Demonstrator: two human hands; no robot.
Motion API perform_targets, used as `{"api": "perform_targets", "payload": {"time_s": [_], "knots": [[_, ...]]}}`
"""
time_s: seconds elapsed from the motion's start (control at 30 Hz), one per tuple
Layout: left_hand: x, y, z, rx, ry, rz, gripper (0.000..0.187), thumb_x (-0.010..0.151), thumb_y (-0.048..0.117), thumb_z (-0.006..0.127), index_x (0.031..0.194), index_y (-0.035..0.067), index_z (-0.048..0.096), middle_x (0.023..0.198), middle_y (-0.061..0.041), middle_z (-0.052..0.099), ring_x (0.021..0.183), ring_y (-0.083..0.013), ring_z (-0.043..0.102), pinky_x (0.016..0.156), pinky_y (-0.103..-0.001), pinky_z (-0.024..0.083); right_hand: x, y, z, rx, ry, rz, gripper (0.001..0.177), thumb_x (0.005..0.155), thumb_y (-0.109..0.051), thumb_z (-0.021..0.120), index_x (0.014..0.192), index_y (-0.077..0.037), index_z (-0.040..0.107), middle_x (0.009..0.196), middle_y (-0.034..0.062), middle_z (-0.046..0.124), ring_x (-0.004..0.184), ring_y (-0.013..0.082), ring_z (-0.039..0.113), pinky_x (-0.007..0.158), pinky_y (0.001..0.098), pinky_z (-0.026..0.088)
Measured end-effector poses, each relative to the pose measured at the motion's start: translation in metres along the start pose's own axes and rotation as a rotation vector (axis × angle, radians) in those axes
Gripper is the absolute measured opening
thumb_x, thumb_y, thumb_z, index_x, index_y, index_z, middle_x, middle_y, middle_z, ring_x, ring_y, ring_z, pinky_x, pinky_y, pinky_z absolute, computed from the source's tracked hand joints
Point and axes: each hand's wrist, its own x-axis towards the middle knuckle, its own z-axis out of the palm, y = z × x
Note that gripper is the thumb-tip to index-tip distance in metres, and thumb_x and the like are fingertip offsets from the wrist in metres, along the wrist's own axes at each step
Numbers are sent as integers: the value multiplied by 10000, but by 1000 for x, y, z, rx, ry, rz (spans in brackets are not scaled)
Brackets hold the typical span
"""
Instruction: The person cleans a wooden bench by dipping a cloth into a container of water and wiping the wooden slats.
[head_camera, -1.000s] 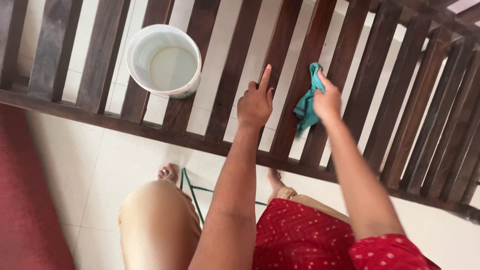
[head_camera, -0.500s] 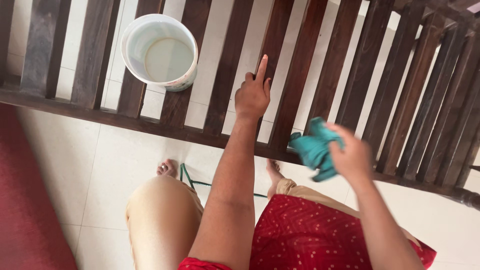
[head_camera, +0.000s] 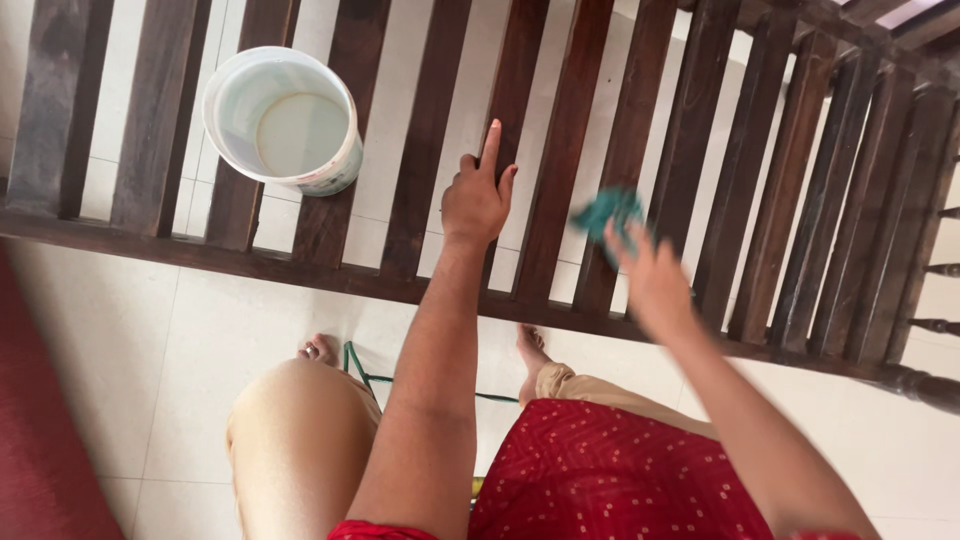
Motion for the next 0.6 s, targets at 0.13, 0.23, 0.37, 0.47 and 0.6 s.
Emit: {"api": "perform_targets", "payload": {"time_s": [0.13, 0.23, 0.37, 0.47, 0.6], "knots": [[0, -1, 1, 31, 28, 18, 662, 1067, 456, 508, 1631, 312, 192, 1019, -168, 621, 726, -332, 680, 599, -472, 574, 79, 60, -54, 298, 413, 184, 698, 924, 33, 527, 1524, -320, 571, 1308, 155, 696, 1138, 331, 697, 922, 432, 561], [4, -4, 2, 66, 66, 36, 678, 1058, 466, 509, 1630, 313, 179, 1029, -177, 624, 722, -333, 677, 588, -468, 570, 73, 116, -96, 245, 739, 156, 750, 896, 109, 612, 1587, -132, 447, 1483, 119, 647, 1235, 345, 687, 1042, 420, 550], [1, -1, 0, 20, -49, -17, 674, 1077, 482, 477, 1642, 314, 149, 1047, -167, 626, 713, -304, 677, 584, -447, 576, 38, 127, -130, 317, 825, 34, 692, 911, 119, 544, 1559, -104, 448, 1393, 111, 648, 1311, 324, 696, 1172, 427, 566], [1, 3, -4, 48, 27, 23, 716, 1049, 562, 497, 1629, 326, 149, 1047, -169, 628, 725, -306, 674, 579, -445, 571, 9, 85, -114, 206, 363, 53, 411, 980, -52, 685, 1364, -192, 634, 1264, 134, 666, 1080, 343, 691, 908, 452, 572], [1, 2, -6, 74, -80, -40, 767, 1029, 631, 487, 1634, 329, 123, 1041, -176, 613, 726, -304, 676, 573, -434, 577, -12, 16, -28, 3, 94, -470, 585, 829, -158, 631, 1394, -294, 569, 1366, 38, 603, 1097, 277, 694, 786, 399, 618]]}}
